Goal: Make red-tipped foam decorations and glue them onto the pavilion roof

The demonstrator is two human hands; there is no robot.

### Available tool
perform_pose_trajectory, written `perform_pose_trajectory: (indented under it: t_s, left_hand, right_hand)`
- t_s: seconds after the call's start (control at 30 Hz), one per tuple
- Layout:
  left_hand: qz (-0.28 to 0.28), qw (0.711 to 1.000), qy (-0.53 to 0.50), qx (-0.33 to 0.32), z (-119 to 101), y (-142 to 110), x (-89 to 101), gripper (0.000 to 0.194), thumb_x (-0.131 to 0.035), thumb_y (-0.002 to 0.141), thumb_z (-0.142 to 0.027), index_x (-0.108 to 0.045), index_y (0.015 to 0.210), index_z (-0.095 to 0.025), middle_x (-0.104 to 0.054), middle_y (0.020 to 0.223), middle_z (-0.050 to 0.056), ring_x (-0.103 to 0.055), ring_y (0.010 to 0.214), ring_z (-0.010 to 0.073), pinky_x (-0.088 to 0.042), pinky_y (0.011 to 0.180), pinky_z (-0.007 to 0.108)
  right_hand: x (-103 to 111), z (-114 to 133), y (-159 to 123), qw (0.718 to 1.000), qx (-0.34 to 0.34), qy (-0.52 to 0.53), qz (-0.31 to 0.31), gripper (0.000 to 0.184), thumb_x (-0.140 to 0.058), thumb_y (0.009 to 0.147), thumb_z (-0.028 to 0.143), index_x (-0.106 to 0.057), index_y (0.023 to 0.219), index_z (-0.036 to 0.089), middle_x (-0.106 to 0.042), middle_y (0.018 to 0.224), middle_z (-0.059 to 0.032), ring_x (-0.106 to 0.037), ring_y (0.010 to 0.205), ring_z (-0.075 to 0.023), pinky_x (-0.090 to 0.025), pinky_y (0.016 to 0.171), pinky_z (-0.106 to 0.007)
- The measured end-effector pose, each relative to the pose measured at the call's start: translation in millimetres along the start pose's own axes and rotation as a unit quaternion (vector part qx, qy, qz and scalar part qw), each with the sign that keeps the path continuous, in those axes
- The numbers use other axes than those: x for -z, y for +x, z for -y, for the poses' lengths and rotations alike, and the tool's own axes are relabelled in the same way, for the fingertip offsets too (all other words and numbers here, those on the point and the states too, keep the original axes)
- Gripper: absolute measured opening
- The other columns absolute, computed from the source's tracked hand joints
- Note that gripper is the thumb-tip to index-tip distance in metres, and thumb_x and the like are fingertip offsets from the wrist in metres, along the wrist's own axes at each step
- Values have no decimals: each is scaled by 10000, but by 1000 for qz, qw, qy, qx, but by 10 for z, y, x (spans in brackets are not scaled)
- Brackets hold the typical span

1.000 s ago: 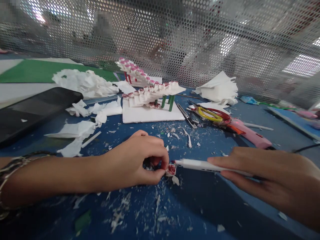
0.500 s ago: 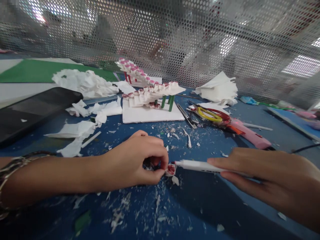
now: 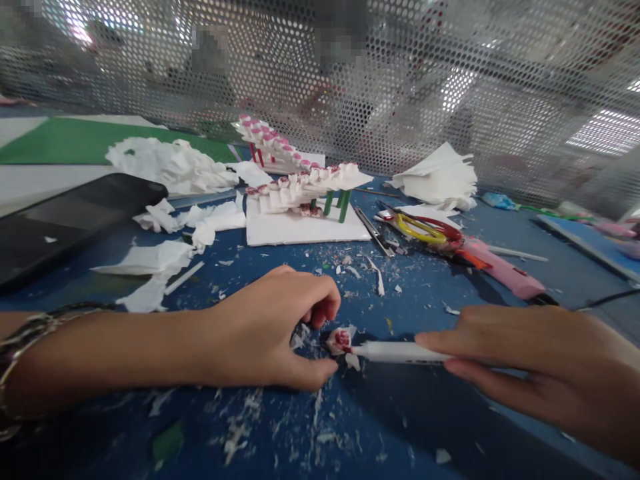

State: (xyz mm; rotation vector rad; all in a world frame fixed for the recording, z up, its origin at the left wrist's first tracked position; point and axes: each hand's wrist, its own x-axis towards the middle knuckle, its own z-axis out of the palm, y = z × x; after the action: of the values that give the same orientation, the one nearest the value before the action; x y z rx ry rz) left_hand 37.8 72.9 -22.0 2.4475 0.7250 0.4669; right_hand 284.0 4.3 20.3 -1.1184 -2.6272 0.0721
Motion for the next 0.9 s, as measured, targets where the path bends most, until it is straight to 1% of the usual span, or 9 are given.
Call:
perform_pose_trajectory:
  t_s: [0.07,0.1,0.23,0.4,0.57,0.7,0.77,0.9]
  left_hand:
    - [8,1000,3,3,10,11,-2,264,-646,660,-244,-537,893,-182,-545,721,-42,-498,653,129,-351,640,253]
    - [16,1000,2,-5,18,18,-3,255,-647,683,-252,-555,913,-188,-551,731,-42,-508,672,130,-349,655,254]
    - [33,999,-13,-36,51,35,0,105,-666,745,-267,-620,818,-206,-585,761,-43,-524,718,120,-321,687,254]
    - [29,998,-37,-48,58,18,10,61,-677,763,-231,-639,801,-203,-599,761,-46,-541,723,108,-313,693,244]
    - [18,997,-47,-59,62,24,4,44,-669,771,-203,-650,811,-204,-605,752,-49,-542,691,95,-328,674,226]
    - [10,996,-52,-71,77,32,-2,45,-663,781,-202,-654,824,-209,-609,761,-46,-544,684,90,-340,659,207]
    - [3,996,-51,-77,82,25,-4,33,-661,782,-200,-658,813,-210,-604,748,-49,-542,677,85,-346,653,196]
    - [-4,996,-55,-77,81,12,-9,21,-668,773,-186,-661,783,-203,-600,724,-53,-544,667,75,-354,634,178]
  right_hand:
    - [-17,11,12,1000,5,-8,-1,234,-407,912,220,-630,962,273,-618,616,35,-557,484,-91,-405,440,-198]
    - [-25,15,13,1000,8,-13,0,248,-399,910,211,-634,960,274,-630,621,31,-566,489,-98,-409,437,-202]
    - [-34,24,-8,1000,10,-27,-7,273,-375,921,230,-638,972,284,-649,646,25,-582,506,-107,-419,443,-207]
    - [17,6,-29,998,15,-52,11,257,-381,929,216,-616,1006,285,-633,657,31,-584,528,-86,-430,479,-183]
    - [45,-15,-43,996,1,-83,-15,222,-392,925,231,-587,1018,283,-642,703,21,-594,560,-97,-433,485,-194]
    - [32,-26,-50,997,16,-80,-2,220,-387,928,206,-553,1052,278,-649,725,24,-603,586,-92,-436,506,-186]
    - [27,-38,-60,997,13,-79,-3,230,-378,932,199,-553,1058,278,-650,729,22,-604,590,-89,-438,510,-184]
    - [12,-57,-87,996,7,-85,-22,240,-349,949,278,-568,1043,304,-634,685,33,-587,551,-89,-425,474,-191]
